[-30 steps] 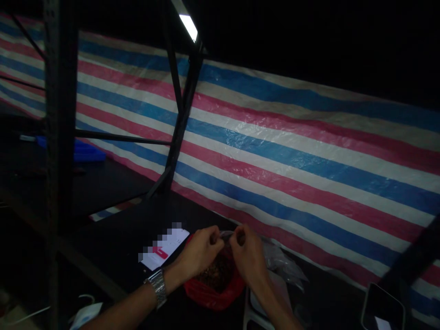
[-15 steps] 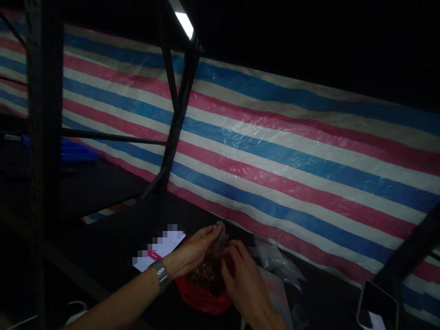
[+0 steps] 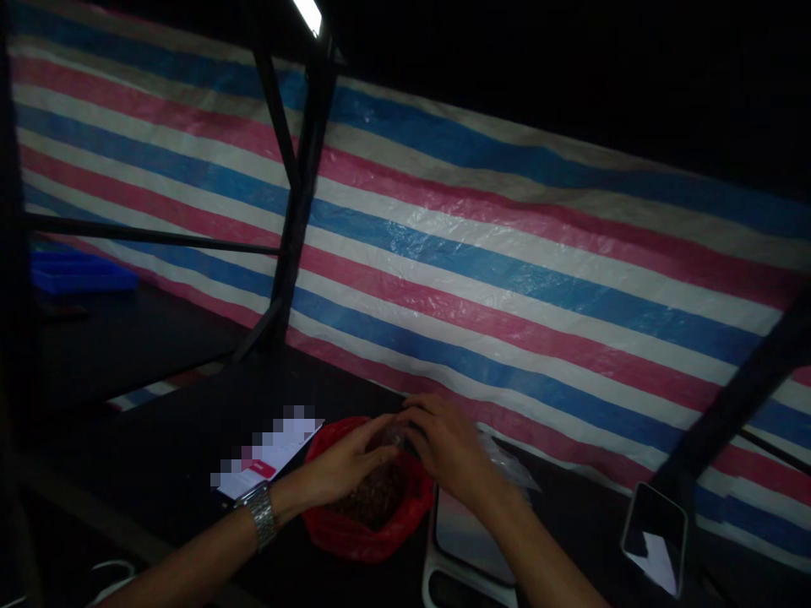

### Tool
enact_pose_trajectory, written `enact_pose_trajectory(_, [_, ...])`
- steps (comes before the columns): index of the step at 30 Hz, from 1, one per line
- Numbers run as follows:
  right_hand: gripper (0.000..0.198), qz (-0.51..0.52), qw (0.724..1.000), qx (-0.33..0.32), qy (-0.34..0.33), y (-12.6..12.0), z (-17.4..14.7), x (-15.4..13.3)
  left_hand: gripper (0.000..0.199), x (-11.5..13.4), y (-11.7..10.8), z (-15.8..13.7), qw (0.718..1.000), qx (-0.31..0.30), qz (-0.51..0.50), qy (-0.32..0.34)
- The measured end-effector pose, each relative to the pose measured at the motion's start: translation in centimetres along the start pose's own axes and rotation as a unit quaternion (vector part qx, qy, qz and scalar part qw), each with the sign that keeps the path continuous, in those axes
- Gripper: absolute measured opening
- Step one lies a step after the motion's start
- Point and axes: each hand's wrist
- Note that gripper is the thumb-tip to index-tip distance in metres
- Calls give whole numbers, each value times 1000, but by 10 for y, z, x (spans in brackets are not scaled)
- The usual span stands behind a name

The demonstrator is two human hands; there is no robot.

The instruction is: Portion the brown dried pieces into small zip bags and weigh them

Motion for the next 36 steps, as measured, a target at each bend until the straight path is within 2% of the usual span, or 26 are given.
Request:
enact_pose_trajectory(3, [21, -8, 1000, -2, -4, -5, 7, 2, 58, 0, -3, -2, 1000, -10, 22, -10])
enact_pose_trajectory(7, [20, -8, 1000, -3, -23, -10, 11, 3, 48, 10, -4, -2, 999, 16, 39, -18])
enact_pose_trajectory(12, [25, -13, 999, 13, -49, -11, 12, 7, 40, 22, 0, -4, 998, 40, 45, -24])
enact_pose_trajectory(21, [38, 11, 998, 38, -55, -14, 10, 0, 16, 14, -3, -3, 997, 62, 49, -15])
enact_pose_trajectory(23, [42, 34, 998, 26, -50, -16, 11, -4, 18, 16, -3, -3, 997, 64, 45, -8])
enact_pose_trajectory(27, [29, 23, 999, 9, -38, -16, 11, -4, 25, 22, -1, -4, 997, 52, 59, -3])
enact_pose_trajectory(32, [29, 39, 999, 16, -24, -10, 5, 2, 17, 24, 0, -2, 993, 60, 105, -4])
enact_pose_trajectory(36, [26, 65, 995, 64, 46, -8, -1, 23, 37, 25, -5, -3, 982, 108, 152, 18])
Point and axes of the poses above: each hand's wrist, its own z-axis towards the middle knuckle, its own y-axis out of the palm, x = y × z, and after that the axes turned 8 degrees about -y, right-handed
